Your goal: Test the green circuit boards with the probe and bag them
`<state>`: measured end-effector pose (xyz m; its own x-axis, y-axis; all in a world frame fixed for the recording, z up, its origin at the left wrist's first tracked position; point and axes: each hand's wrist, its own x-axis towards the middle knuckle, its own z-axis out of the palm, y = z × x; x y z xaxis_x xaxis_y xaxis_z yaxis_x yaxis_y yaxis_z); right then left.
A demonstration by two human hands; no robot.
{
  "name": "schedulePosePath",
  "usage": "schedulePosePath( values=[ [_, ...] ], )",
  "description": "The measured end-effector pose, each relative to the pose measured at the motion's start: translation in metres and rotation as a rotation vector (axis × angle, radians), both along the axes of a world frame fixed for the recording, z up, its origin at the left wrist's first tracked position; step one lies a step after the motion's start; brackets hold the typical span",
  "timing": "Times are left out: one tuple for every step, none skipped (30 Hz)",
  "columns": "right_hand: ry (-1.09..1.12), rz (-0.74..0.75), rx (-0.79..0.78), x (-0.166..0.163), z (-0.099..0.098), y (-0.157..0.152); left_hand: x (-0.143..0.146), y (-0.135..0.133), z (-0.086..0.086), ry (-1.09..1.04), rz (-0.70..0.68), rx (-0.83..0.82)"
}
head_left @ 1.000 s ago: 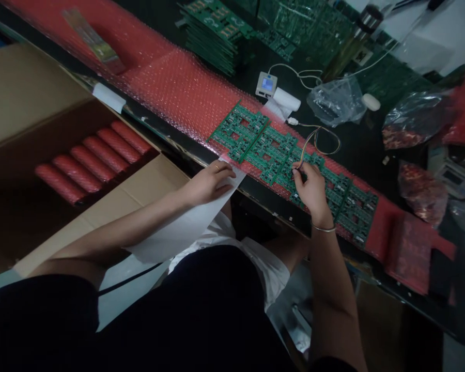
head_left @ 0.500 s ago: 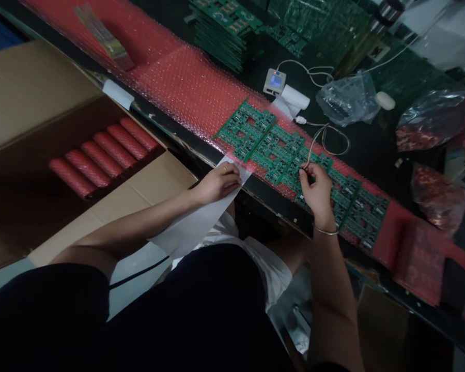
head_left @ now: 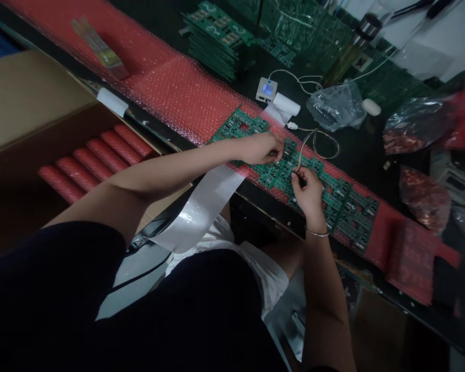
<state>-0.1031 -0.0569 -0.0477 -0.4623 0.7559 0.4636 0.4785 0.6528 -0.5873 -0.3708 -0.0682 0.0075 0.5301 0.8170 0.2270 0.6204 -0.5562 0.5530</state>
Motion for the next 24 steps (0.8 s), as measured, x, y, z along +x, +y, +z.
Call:
schedulePosePath(
  values=[
    [0.019,-0.005,0.015,0.0,0.001,-0.001,0.01,0.015,-0.004,0.035,-0.013,0.006],
    [0.046,-0.021,0.025,0.001,0.001,-0.002,0.021,0.027,-0.008,0.071,-0.021,0.011],
    [0.079,-0.046,0.029,0.002,0.001,-0.003,0.03,0.037,-0.012,0.109,-0.029,0.014],
    [0.112,-0.076,0.025,0.003,0.001,-0.004,0.039,0.046,-0.015,0.149,-0.035,0.013],
    [0.142,-0.106,0.014,0.005,0.0,-0.004,0.046,0.053,-0.018,0.189,-0.043,0.01],
    [0.168,-0.131,-0.001,0.006,-0.002,-0.004,0.051,0.059,-0.02,0.227,-0.054,0.006],
    [0.191,-0.148,-0.017,0.008,-0.004,-0.003,0.056,0.064,-0.021,0.259,-0.068,0.004],
    [0.211,-0.157,-0.033,0.009,-0.006,-0.002,0.059,0.068,-0.022,0.282,-0.082,0.003],
    [0.23,-0.162,-0.046,0.01,-0.008,-0.001,0.061,0.072,-0.023,0.298,-0.095,0.003],
    [0.246,-0.164,-0.056,0.01,-0.01,0.0,0.062,0.075,-0.023,0.306,-0.108,0.004],
    [0.258,-0.165,-0.061,0.01,-0.012,0.001,0.063,0.078,-0.023,0.311,-0.12,0.006],
    [0.264,-0.167,-0.063,0.01,-0.013,0.001,0.064,0.08,-0.023,0.316,-0.128,0.007],
    [0.267,-0.17,-0.063,0.01,-0.014,0.002,0.065,0.081,-0.023,0.323,-0.136,0.008],
    [0.269,-0.173,-0.062,0.01,-0.015,0.002,0.065,0.082,-0.023,0.331,-0.141,0.011],
    [0.272,-0.176,-0.061,0.01,-0.015,0.003,0.065,0.083,-0.023,0.338,-0.149,0.015],
    [0.276,-0.177,-0.059,0.01,-0.015,0.003,0.065,0.083,-0.023,0.344,-0.157,0.019],
    [0.281,-0.178,-0.058,0.01,-0.015,0.003,0.065,0.084,-0.022,0.347,-0.167,0.021],
    [0.284,-0.177,-0.058,0.01,-0.015,0.003,0.065,0.084,-0.022,0.351,-0.176,0.021],
    [0.287,-0.178,-0.059,0.01,-0.016,0.003,0.064,0.085,-0.022,0.354,-0.185,0.016],
    [0.29,-0.181,-0.06,0.01,-0.016,0.003,0.064,0.086,-0.022,0.358,-0.193,0.009],
    [0.293,-0.184,-0.062,0.01,-0.015,0.003,0.063,0.088,-0.023,0.361,-0.201,0.0],
    [0.298,-0.187,-0.064,0.01,-0.015,0.003,0.063,0.089,-0.023,0.364,-0.206,-0.008],
    [0.301,-0.189,-0.065,0.01,-0.015,0.003,0.063,0.091,-0.024,0.366,-0.211,-0.015],
    [0.304,-0.188,-0.065,0.01,-0.015,0.003,0.063,0.092,-0.025,0.367,-0.214,-0.02]
  ],
)
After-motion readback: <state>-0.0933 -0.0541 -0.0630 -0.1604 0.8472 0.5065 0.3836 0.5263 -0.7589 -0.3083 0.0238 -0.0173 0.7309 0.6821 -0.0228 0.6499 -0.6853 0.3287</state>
